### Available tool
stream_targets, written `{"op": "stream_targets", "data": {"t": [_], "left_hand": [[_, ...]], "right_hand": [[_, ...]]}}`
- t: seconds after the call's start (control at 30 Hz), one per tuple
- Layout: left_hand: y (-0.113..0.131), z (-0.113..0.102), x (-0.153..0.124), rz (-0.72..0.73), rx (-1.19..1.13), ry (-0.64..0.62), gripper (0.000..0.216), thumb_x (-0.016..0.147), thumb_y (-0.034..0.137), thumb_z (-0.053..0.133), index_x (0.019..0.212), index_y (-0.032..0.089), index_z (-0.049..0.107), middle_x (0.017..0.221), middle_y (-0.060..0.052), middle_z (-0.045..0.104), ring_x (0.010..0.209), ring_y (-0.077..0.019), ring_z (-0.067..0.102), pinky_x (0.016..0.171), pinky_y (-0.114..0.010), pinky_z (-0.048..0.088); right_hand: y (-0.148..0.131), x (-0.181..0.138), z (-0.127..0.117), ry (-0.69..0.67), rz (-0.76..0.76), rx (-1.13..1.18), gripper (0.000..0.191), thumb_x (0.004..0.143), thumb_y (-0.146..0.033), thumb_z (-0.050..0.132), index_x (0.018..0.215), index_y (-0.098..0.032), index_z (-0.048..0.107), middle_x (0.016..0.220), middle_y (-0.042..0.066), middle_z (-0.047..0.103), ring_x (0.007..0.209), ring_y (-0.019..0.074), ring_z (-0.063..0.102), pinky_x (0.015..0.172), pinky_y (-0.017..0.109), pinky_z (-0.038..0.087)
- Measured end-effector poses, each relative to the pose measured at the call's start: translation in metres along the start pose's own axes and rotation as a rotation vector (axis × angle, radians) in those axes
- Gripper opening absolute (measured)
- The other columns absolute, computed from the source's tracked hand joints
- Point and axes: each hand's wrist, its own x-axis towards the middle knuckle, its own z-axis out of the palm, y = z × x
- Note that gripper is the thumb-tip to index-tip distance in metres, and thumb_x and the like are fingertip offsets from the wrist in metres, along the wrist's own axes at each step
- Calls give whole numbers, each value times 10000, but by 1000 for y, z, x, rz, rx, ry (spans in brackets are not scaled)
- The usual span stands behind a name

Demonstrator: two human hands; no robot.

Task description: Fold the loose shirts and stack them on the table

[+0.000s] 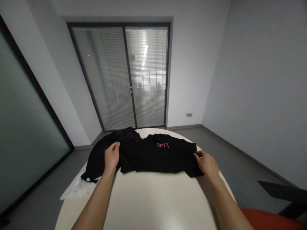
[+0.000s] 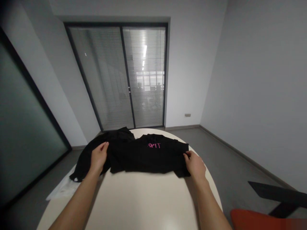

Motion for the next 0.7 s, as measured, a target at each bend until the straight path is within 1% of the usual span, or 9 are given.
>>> {"op": "stream_targets", "data": {"t": [0.13, 0.2, 0.27, 0.37, 0.43, 0.5, 0.57, 0.63, 0.7], "left_hand": [[12, 1, -1, 32, -31, 75, 362, 912, 405, 549, 1119, 144, 692, 1024, -88, 745, 1005, -236, 684, 949, -367, 517], [25, -1, -5, 81, -67, 107, 399, 941, 445, 495, 1157, 158, 666, 1075, -75, 728, 1027, -215, 669, 950, -329, 511], [40, -5, -10, 154, -91, 137, 412, 954, 483, 463, 1143, 173, 658, 1093, -58, 713, 1041, -205, 652, 947, -296, 501], [57, -12, -16, 233, -74, 178, 414, 972, 514, 429, 1047, 181, 665, 1002, -32, 699, 1002, -198, 641, 937, -279, 488], [63, -15, -16, 208, -97, 185, 417, 973, 520, 431, 1010, 177, 666, 969, -32, 694, 997, -206, 639, 952, -301, 483], [66, -17, -15, 119, -173, 141, 406, 949, 518, 472, 1032, 176, 674, 1013, -50, 706, 1053, -225, 638, 992, -338, 472], [65, -19, -16, 10, -228, -58, 405, 889, 531, 556, 1026, 178, 700, 1024, -66, 728, 1077, -253, 646, 994, -377, 482], [62, -22, -20, -73, -188, -432, 401, 799, 552, 658, 933, 183, 738, 944, -70, 752, 1014, -281, 675, 931, -396, 522], [54, -24, -25, -110, -54, -819, 396, 731, 573, 718, 817, 188, 760, 871, -72, 763, 925, -289, 698, 853, -385, 551]], "right_hand": [[-24, -3, -14, 195, -51, 300, 437, 899, -509, 450, 1110, -202, 678, 975, 129, 724, 784, 248, 648, 734, 369, 478], [-37, -5, -21, 312, -69, 420, 475, 924, -511, 414, 1162, -166, 639, 1010, 135, 706, 840, 242, 640, 771, 360, 481], [-48, -7, -28, 420, -71, 476, 474, 936, -506, 414, 1166, -150, 626, 992, 125, 690, 852, 230, 628, 800, 356, 478], [-62, -6, -46, 578, -95, 525, 445, 935, -496, 456, 1129, -142, 642, 1010, 120, 673, 903, 224, 624, 872, 368, 473], [-66, -3, -62, 671, -123, 546, 434, 919, -493, 491, 1098, -136, 660, 1024, 124, 675, 937, 233, 629, 900, 381, 476], [-65, 2, -81, 699, -149, 552, 435, 893, -502, 520, 1065, -136, 679, 1001, 116, 688, 924, 240, 639, 890, 390, 491], [-58, 7, -98, 622, -171, 528, 444, 857, -533, 546, 1014, -148, 700, 952, 97, 702, 884, 246, 646, 856, 392, 503], [-46, 11, -110, 363, -205, 478, 453, 807, -586, 582, 909, -167, 721, 862, 70, 709, 819, 251, 648, 794, 381, 511], [-32, 12, -116, 87, -201, 435, 468, 736, -645, 638, 741, -183, 711, 696, 37, 677, 698, 241, 631, 677, 350, 506]]}}
